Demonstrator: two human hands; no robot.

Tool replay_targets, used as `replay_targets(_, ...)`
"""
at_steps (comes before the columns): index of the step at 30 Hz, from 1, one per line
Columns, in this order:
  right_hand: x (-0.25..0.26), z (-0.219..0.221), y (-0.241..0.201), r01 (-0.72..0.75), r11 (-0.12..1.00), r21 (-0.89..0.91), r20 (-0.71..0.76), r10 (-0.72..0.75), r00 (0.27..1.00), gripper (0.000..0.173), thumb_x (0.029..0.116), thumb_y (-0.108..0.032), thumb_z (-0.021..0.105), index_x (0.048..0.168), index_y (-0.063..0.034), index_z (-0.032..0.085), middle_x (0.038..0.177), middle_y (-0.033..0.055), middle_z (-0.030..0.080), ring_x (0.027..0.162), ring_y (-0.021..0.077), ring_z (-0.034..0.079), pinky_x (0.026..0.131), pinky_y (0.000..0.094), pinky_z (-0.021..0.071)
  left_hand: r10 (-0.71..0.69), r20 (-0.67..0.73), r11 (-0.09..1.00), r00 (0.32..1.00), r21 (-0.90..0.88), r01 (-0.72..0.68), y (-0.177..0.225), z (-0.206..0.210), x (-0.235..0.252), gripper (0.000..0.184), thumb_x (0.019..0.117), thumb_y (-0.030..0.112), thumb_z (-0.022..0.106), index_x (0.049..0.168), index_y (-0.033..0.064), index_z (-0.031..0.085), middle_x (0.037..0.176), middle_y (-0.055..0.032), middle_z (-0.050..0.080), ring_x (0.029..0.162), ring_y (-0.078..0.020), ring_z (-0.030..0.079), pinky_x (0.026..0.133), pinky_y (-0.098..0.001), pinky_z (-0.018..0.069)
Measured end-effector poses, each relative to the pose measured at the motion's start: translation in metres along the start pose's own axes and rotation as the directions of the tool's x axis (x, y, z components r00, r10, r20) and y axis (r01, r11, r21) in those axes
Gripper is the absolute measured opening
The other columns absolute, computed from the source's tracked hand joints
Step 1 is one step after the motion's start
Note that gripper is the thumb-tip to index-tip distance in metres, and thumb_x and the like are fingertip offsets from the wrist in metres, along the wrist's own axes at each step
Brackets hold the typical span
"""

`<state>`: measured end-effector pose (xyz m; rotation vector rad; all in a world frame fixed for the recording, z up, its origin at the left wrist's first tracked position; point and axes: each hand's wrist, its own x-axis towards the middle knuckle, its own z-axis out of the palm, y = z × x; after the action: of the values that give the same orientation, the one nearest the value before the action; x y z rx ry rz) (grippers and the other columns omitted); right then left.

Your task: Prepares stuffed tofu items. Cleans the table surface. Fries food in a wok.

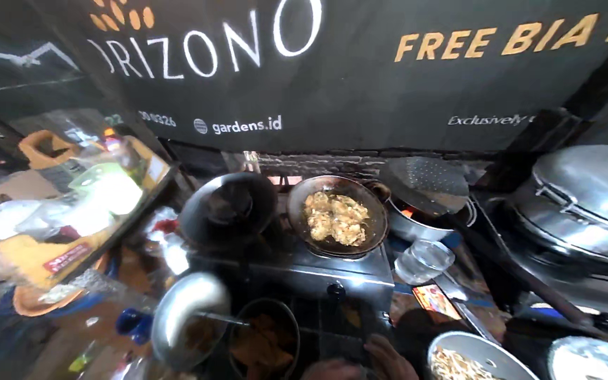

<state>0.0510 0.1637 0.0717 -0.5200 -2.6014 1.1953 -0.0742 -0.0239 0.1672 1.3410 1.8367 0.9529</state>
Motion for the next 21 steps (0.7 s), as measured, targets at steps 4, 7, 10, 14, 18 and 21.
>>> replay_targets(4, 0.07, 0.002, -0.046, 0.365, 0.931, 0.01, -0.206, -0.356, 0.912, 0.024, 0.089, -0.005, 0.058, 0.1, 0.006, 0.076, 0.108, 0.0219, 0.073, 0.097, 0.0279, 0.073, 0.087, 0.0357, 0.0603, -0.179, -0.276, 0.971, 0.944, -0.203, 0.125, -0.004, -0.037, -0.023, 0.033, 0.0999, 0.007, 0.06, 0.128, -0.0084, 0.064, 0.106, -0.0232, 0.072, 0.094, -0.0274, 0.073, 0.088, -0.0422, 0.0593)
replay_targets(7, 0.122, 0.001, -0.106, 0.473, 0.88, 0.045, -0.217, -0.454, 0.864, 0.026, 0.0908, -0.008, 0.056, 0.1, 0.0045, 0.077, 0.11, 0.0187, 0.074, 0.099, 0.0214, 0.073, 0.089, 0.0281, 0.0583, -0.395, -0.421, 0.896, 0.816, -0.374, 0.241, -0.003, -0.07, -0.033, 0.032, 0.102, 0.01, 0.057, 0.128, -0.0076, 0.063, 0.101, -0.0192, 0.073, 0.084, -0.0222, 0.072, 0.079, -0.0395, 0.0612)
replay_targets(10, 0.168, 0.006, -0.155, 0.46, 0.879, 0.122, -0.153, -0.442, 0.884, 0.026, 0.0932, -0.005, 0.06, 0.109, 0.009, 0.074, 0.121, 0.0251, 0.07, 0.109, 0.0306, 0.071, 0.096, 0.0374, 0.0571, -0.515, -0.536, 0.816, 0.669, -0.546, 0.192, -0.004, -0.097, -0.042, 0.026, 0.1045, 0.009, 0.054, 0.122, -0.0078, 0.064, 0.09, -0.0125, 0.072, 0.072, -0.0157, 0.07, 0.069, -0.0336, 0.0617)
replay_targets(14, 0.223, 0.019, -0.187, 0.251, 0.96, 0.124, 0.045, -0.258, 0.965, 0.039, 0.0994, -0.016, 0.062, 0.128, 0.0109, 0.065, 0.139, 0.0304, 0.058, 0.129, 0.0384, 0.059, 0.111, 0.0437, 0.047, -0.632, -0.568, 0.683, 0.527, -0.73, 0.032, -0.015, -0.118, -0.048, 0.027, 0.1078, 0.012, 0.048, 0.117, -0.0079, 0.064, 0.08, -0.0109, 0.072, 0.065, -0.0184, 0.071, 0.062, -0.0337, 0.0624)
replay_targets(18, 0.259, 0.031, -0.202, -0.009, 0.997, 0.078, 0.247, -0.011, 0.969, 0.045, 0.1004, -0.02, 0.064, 0.136, 0.0079, 0.06, 0.138, 0.0289, 0.059, 0.127, 0.0373, 0.059, 0.112, 0.0465, 0.0441, -0.687, -0.538, 0.615, 0.488, -0.788, -0.002, -0.021, -0.131, -0.049, 0.03, 0.1094, 0.014, 0.044, 0.118, -0.0077, 0.063, 0.082, -0.0134, 0.072, 0.066, -0.0218, 0.072, 0.062, -0.0357, 0.0632)
replay_targets(21, 0.275, 0.044, -0.209, -0.185, 0.957, 0.222, 0.32, 0.108, 0.941, 0.036, 0.0967, -0.007, 0.064, 0.131, 0.0028, 0.063, 0.115, 0.0231, 0.068, 0.088, 0.0277, 0.072, 0.081, 0.0416, 0.0603, -0.719, -0.513, 0.56, 0.468, -0.827, -0.045, -0.025, -0.137, -0.044, 0.03, 0.1095, 0.016, 0.045, 0.117, -0.0079, 0.062, 0.08, -0.0147, 0.072, 0.064, -0.0237, 0.073, 0.06, -0.0373, 0.0635)
